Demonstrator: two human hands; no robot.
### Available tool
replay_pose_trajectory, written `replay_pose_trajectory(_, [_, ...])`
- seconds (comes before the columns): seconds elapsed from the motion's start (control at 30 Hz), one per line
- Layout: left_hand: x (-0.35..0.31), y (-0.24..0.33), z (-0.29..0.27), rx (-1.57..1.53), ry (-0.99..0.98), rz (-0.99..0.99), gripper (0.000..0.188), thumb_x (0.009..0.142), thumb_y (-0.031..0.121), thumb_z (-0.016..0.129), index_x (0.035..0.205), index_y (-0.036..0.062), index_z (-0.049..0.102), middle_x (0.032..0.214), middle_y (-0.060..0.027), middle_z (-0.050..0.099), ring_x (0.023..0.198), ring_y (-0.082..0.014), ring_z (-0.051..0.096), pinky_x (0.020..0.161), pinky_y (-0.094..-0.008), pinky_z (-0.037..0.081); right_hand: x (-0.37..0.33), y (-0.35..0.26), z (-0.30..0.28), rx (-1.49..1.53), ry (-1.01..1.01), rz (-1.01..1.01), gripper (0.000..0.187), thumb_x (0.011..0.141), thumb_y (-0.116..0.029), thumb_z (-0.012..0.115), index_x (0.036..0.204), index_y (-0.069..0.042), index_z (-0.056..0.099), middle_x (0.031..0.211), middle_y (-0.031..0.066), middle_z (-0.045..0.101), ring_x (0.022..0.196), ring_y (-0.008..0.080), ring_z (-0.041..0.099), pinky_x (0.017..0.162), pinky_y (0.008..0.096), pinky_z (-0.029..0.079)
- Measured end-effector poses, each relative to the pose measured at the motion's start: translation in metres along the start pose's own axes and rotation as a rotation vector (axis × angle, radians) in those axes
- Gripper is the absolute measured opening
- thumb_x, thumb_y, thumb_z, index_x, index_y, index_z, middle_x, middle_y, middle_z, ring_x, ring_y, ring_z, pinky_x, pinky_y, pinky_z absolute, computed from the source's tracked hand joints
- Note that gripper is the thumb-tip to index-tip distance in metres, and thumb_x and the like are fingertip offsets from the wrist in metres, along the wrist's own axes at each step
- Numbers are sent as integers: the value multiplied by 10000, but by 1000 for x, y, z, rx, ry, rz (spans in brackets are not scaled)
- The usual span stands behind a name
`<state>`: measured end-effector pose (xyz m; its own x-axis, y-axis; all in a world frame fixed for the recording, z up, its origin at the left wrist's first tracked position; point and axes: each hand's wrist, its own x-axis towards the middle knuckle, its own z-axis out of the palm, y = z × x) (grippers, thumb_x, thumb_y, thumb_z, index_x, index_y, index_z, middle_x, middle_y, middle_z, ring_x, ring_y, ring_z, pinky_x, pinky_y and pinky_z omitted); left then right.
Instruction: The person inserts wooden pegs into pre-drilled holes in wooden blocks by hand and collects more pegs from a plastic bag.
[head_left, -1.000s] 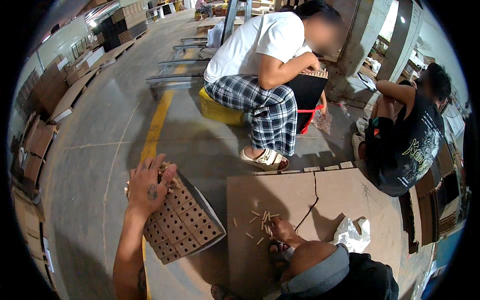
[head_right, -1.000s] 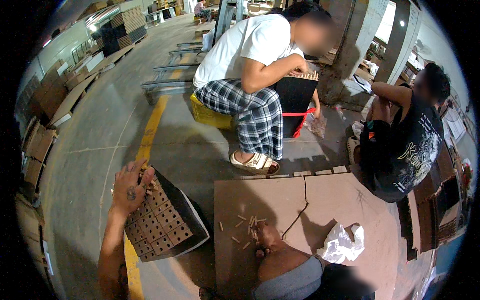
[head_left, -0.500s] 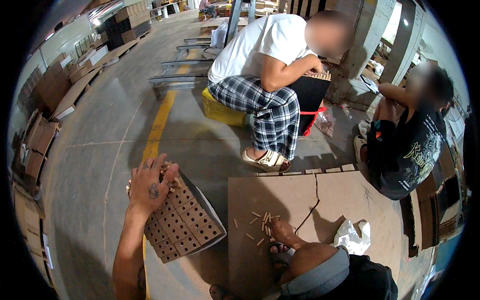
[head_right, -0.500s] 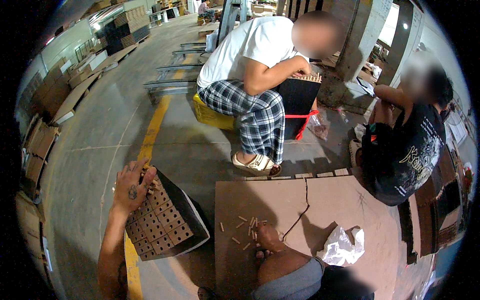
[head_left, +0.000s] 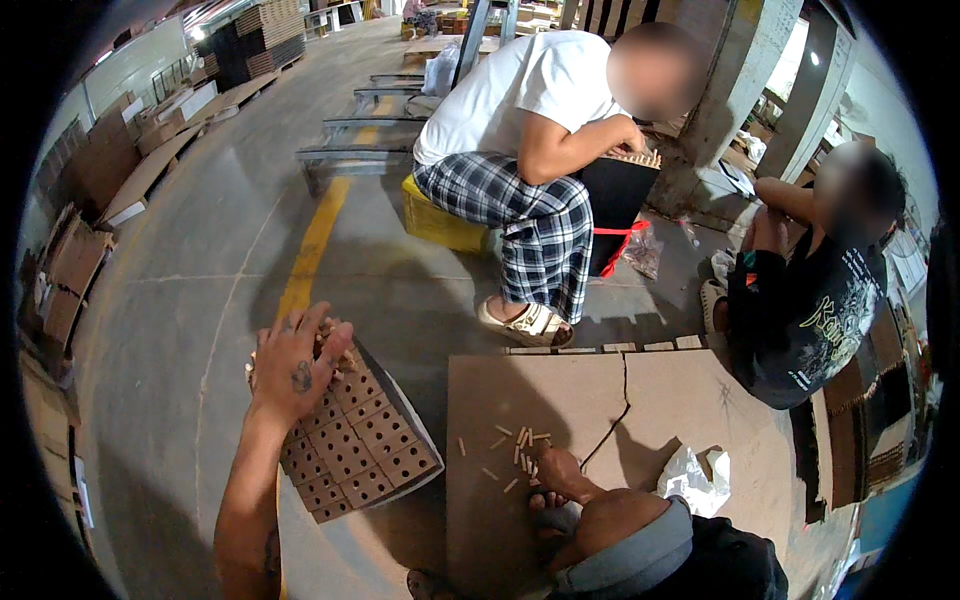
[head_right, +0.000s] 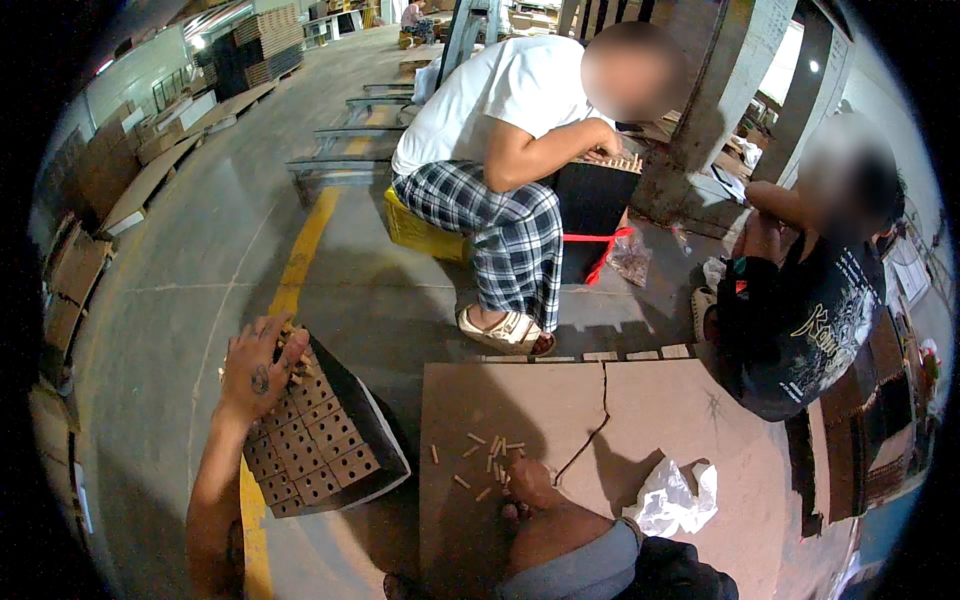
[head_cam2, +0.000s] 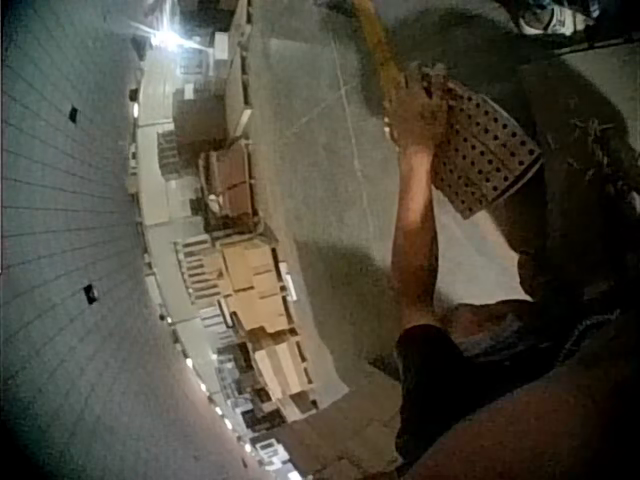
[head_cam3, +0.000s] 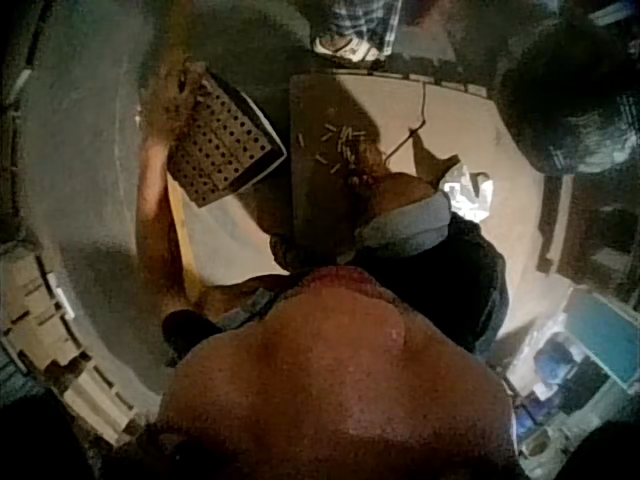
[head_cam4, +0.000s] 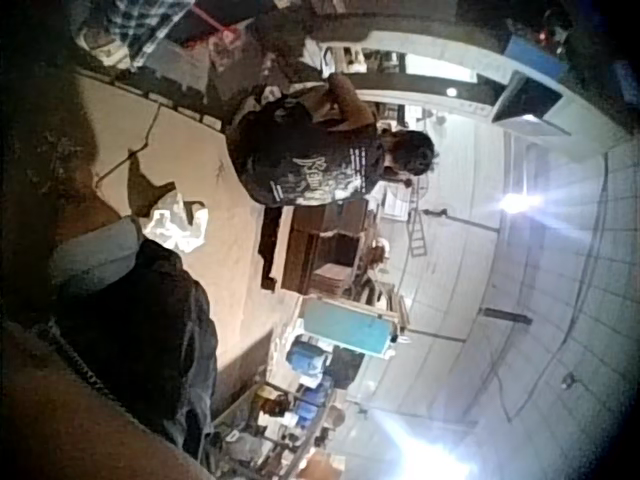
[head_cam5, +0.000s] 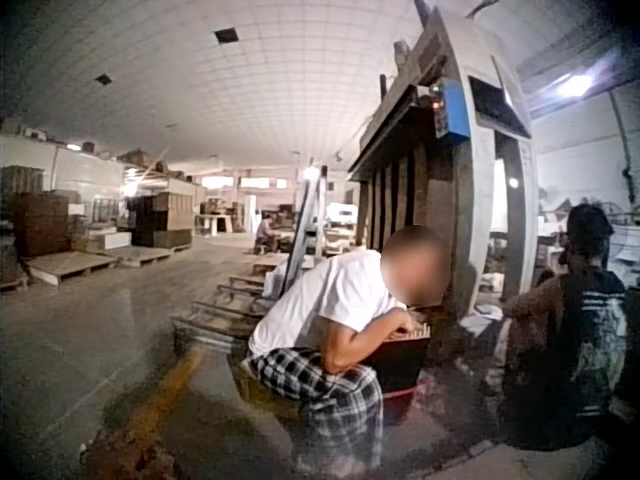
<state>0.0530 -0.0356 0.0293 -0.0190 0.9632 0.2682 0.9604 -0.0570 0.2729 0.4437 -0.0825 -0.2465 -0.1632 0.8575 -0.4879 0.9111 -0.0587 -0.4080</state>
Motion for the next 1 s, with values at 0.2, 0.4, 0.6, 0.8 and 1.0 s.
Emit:
replay_pose_trajectory(0.2, [1,7,6,13,3,-14,568,962,502,425,1261,36,553,1181,-185,596,1097,-376,540,942,-465,375,8,29,19,-43,80,-93,329,872,-192,535,1128,15,552,825,250,663,754,439,647,650,517,517])
replay_pose_trajectory(0.4, [-4,11,1,-24,-22,-16,572,946,494,456,1265,28,551,1181,-193,601,1113,-389,533,965,-478,366,3,15,2,-45,128,-216,235,859,-182,574,1056,-64,623,842,230,669,790,427,650,693,503,525])
replay_pose_trajectory(0.6, [2,16,16,-26,49,29,534,949,480,467,1195,20,583,1072,-194,629,1046,-387,566,929,-479,387,27,49,-32,-60,292,-17,183,839,-172,613,946,-35,668,823,207,683,771,385,670,667,449,535])
replay_pose_trajectory(0.8, [-3,11,13,-128,126,156,515,962,459,453,1187,19,598,1086,-201,622,1055,-395,560,932,-480,386,27,-19,-141,331,263,-326,169,834,-124,662,936,8,630,804,168,678,705,316,667,645,399,516])
replay_pose_trajectory(1.0, [-16,8,-11,-135,138,70,412,962,344,475,1178,15,594,1072,-202,619,1046,-387,560,881,-496,380,8,-137,-220,199,165,-937,120,883,-90,648,968,-11,621,804,117,686,679,221,670,610,345,518])
